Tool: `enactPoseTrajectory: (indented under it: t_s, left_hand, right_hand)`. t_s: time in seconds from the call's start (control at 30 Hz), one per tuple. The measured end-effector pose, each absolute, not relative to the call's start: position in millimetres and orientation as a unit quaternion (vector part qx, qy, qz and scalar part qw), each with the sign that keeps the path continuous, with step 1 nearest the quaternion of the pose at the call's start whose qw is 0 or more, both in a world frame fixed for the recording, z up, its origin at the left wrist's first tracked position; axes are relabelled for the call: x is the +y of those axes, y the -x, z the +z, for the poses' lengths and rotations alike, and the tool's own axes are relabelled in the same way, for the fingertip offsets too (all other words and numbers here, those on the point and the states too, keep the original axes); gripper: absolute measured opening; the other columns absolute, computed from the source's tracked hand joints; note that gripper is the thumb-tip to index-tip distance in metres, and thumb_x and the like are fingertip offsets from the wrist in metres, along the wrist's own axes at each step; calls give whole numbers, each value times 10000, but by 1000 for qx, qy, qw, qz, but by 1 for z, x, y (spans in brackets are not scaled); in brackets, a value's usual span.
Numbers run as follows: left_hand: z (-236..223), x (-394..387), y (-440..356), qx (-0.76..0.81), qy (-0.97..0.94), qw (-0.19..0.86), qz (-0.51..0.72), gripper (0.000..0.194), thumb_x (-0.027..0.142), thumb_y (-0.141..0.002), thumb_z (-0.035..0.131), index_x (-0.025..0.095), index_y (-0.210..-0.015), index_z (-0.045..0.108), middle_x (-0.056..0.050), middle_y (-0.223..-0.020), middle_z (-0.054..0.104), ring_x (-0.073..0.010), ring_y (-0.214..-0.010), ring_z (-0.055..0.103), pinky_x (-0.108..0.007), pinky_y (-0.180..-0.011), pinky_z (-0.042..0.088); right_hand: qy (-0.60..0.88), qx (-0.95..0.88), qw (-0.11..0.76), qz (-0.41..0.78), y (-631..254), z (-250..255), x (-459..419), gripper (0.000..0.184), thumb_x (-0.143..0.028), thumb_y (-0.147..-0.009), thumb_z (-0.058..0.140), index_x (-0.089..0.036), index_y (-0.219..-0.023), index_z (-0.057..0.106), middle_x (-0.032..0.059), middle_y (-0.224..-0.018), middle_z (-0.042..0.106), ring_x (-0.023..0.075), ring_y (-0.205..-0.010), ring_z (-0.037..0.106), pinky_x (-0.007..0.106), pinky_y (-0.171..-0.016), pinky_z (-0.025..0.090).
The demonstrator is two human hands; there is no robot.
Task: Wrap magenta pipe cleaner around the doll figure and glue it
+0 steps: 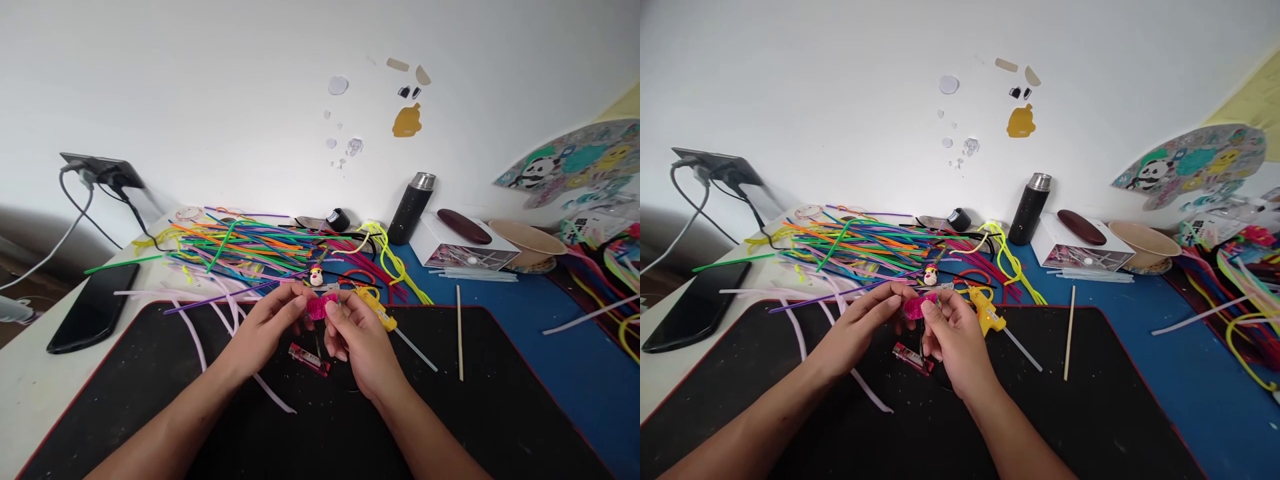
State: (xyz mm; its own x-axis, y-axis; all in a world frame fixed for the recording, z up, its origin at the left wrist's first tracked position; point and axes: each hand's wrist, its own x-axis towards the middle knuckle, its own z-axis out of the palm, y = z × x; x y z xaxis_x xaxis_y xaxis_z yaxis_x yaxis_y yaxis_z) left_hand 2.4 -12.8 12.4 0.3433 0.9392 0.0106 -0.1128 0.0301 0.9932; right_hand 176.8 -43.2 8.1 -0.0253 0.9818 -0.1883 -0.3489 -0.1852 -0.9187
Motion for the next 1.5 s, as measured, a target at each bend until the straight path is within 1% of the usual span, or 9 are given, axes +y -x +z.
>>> enactPoseTrajectory:
  t_s: [0.17, 0.3, 0.47, 0.57, 0.7, 0.9, 1.07, 1.2, 1.5]
  left_hand:
    - [10, -14, -6, 358, -543, 633, 420, 325, 501, -911, 804, 214, -994, 678, -18, -924, 674, -181, -839, 638, -300, -760, 513]
    - [5, -13, -7, 346, -541, 639, 424, 285, 446, -939, 794, 207, -1002, 653, -15, -947, 664, -176, -886, 638, -303, -813, 509]
    - [6, -13, -7, 332, -531, 654, 424, 296, 437, -935, 805, 199, -990, 637, -2, -917, 658, -155, -824, 627, -283, -757, 499]
    - [8, -14, -7, 335, -533, 648, 428, 305, 456, -940, 796, 196, -986, 646, -2, -912, 654, -153, -820, 619, -279, -742, 489]
    - [10, -15, -6, 348, -545, 642, 412, 317, 488, -963, 759, 195, -1032, 658, -4, -918, 635, -150, -802, 580, -271, -689, 466]
    - [7, -15, -5, 316, -542, 658, 416, 265, 429, -976, 761, 205, -1058, 644, -18, -983, 664, -161, -866, 618, -291, -765, 478]
    - [6, -15, -5, 325, -540, 655, 417, 259, 419, -971, 770, 202, -1050, 653, -5, -932, 656, -144, -814, 593, -270, -708, 454]
    - [6, -15, -5, 333, -532, 659, 415, 286, 434, -952, 789, 199, -1050, 658, -8, -933, 662, -145, -793, 594, -278, -699, 473]
    - [7, -14, -6, 330, -492, 688, 420, 336, 430, -884, 865, 195, -1023, 669, -16, -938, 681, -155, -815, 643, -292, -746, 518]
  right_hand:
    - [452, -356, 526, 626, -175, 7, -44, 464, -573, -822, 870, -208, -1031, 675, -88, -607, 547, 87, -406, 518, 182, -380, 261]
    - [451, -371, 519, 625, -175, 6, -44, 467, -593, -824, 860, -208, -1009, 673, -91, -600, 540, 83, -398, 515, 179, -382, 268]
    - [446, -369, 513, 635, -176, 3, -44, 476, -612, -856, 832, -211, -1049, 665, -81, -617, 568, 83, -419, 524, 175, -391, 280]
    - [444, -367, 511, 638, -177, 3, -44, 500, -649, -865, 809, -208, -1049, 664, -78, -612, 565, 84, -417, 523, 175, -388, 265]
    - [445, -366, 520, 630, -177, 4, -44, 510, -657, -854, 817, -206, -1036, 663, -79, -609, 561, 81, -414, 520, 176, -386, 255]
    - [439, -365, 519, 636, -176, 3, -44, 475, -617, -870, 824, -207, -1054, 669, -80, -616, 573, 77, -421, 525, 171, -395, 277]
    - [433, -369, 517, 639, -176, 4, -44, 466, -601, -864, 837, -209, -1050, 670, -83, -608, 571, 79, -416, 523, 174, -391, 285]
    - [434, -370, 514, 640, -176, 3, -45, 463, -601, -869, 831, -210, -1060, 671, -82, -609, 576, 78, -415, 520, 175, -393, 290]
    - [435, -377, 511, 638, -177, 2, -45, 458, -603, -877, 822, -209, -1056, 671, -77, -610, 583, 80, -419, 525, 172, -390, 282]
